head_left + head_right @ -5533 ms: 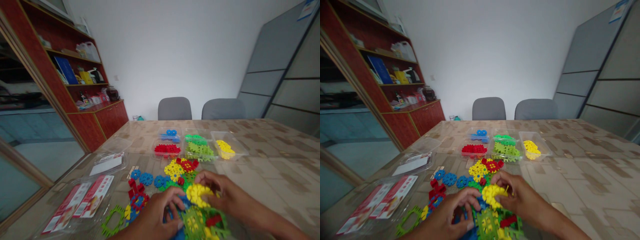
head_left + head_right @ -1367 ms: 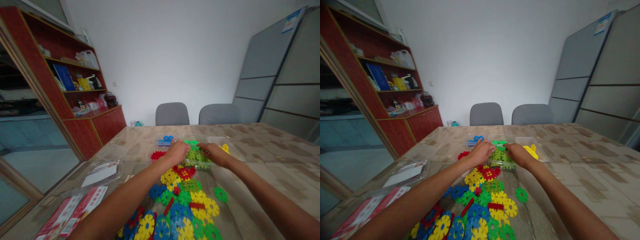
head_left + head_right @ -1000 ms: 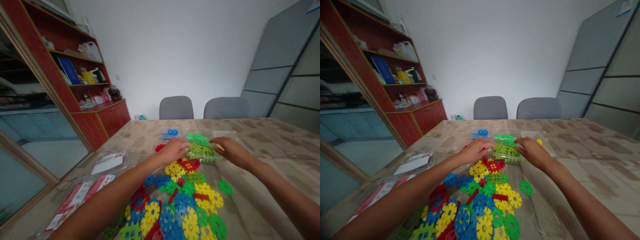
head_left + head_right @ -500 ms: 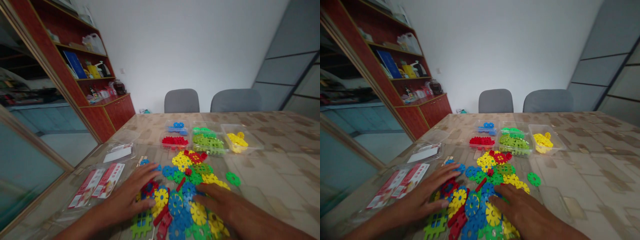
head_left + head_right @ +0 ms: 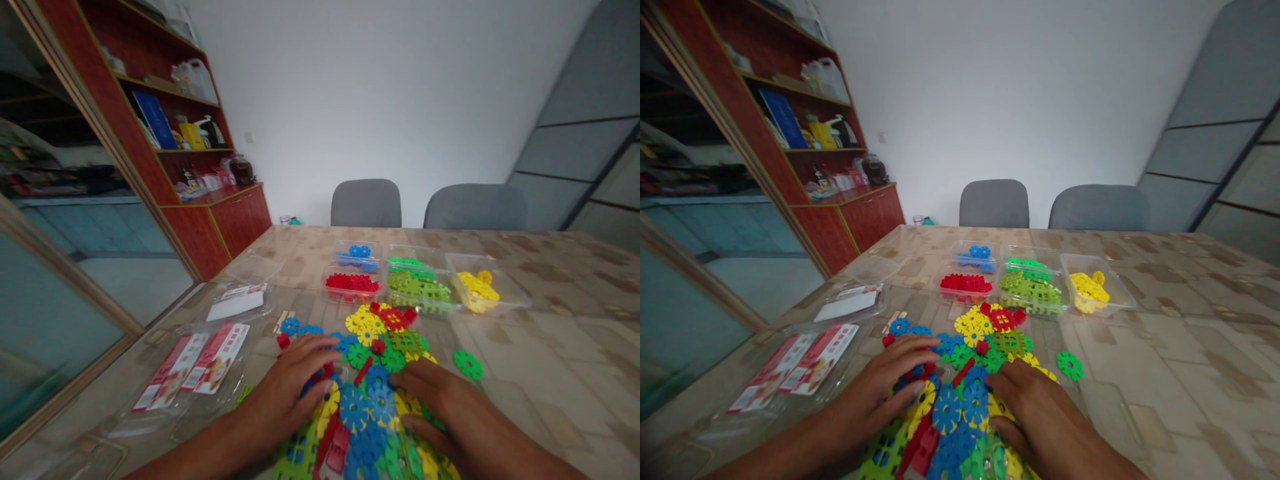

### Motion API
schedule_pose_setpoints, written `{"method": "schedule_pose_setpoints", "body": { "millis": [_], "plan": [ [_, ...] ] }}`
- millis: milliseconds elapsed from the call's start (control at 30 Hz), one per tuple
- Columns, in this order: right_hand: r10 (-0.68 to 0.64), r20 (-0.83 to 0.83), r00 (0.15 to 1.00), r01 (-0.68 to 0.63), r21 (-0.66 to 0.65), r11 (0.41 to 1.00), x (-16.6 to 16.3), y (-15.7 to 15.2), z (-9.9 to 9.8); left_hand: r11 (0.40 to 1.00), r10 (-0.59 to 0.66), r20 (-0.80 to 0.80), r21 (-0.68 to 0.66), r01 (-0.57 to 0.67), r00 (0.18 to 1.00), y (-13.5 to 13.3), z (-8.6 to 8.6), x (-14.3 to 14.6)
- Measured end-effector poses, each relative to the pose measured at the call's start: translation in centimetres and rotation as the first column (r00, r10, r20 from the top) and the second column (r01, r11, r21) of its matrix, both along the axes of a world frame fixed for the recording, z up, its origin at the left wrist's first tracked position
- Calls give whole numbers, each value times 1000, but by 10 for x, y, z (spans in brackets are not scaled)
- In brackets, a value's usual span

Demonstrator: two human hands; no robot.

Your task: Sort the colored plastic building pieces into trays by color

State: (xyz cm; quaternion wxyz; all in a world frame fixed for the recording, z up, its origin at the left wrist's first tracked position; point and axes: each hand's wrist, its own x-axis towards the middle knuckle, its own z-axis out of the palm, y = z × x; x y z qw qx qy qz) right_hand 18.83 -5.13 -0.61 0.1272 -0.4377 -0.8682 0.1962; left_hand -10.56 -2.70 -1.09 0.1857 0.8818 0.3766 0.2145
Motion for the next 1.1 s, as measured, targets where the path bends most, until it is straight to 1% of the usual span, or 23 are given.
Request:
{"method": "schedule_pose_setpoints", "body": {
  "millis": [100, 200, 300, 400, 500, 600, 700, 767, 833, 867, 900, 933, 1000, 1033, 1100],
  "plan": [
    [-18, 52, 998, 18, -1, 1000, -12, 1, 5, 996, -71, -23, -50, 70, 997, 6, 19, 4],
    [-51, 96, 994, 50, 18, 999, -26, 4, 12, 987, -128, -101, -110, 116, 987, 3, 28, 17],
    [-77, 167, 983, 81, -22, 996, -38, 9, 18, 984, -120, -200, -157, 89, 972, -1, 26, 33],
    [-90, 202, 975, 109, -82, 991, -41, 17, 17, 985, -93, -234, -163, 55, 968, -2, 17, 39],
    [-128, 94, 987, 137, -90, 986, -34, 25, 9, 988, -70, -204, -152, 39, 976, -1, 9, 36],
    [-165, -20, 986, 162, -115, 980, -20, 33, 0, 990, -73, -153, -129, 53, 985, 3, 5, 30],
    [-133, -96, 986, 117, -158, 981, -4, 42, -4, 992, -92, -131, -99, 79, 987, 7, 7, 26],
    [-82, -162, 983, 52, -185, 981, 4, 44, 0, 993, -97, -104, -81, 89, 990, 8, 13, 24],
    [-38, -209, 977, -9, -222, 975, 8, 41, 9, 990, -119, -47, -86, 115, 992, 4, 20, 23],
    [-27, -214, 977, -27, -246, 969, 8, 38, 14, 984, -148, -20, -103, 146, 989, 1, 23, 23],
    [-16, -211, 977, -42, -268, 962, 7, 33, 18, 971, -205, 1, -129, 203, 979, -3, 23, 24],
    [-5, -205, 979, -55, -286, 957, 4, 29, 21, 951, -271, 11, -151, 270, 962, -7, 21, 25],
    [16, -172, 985, -69, -304, 950, -5, 20, 22, 910, -390, -12, -161, 383, 921, -14, 10, 30],
    [27, -145, 989, -70, -302, 951, -10, 16, 20, 897, -427, -44, -144, 418, 903, -17, 1, 33],
    [51, -73, 996, -70, -284, 956, -20, 11, 12, 896, -444, -127, -84, 436, 887, -18, -16, 38]
  ]
}}
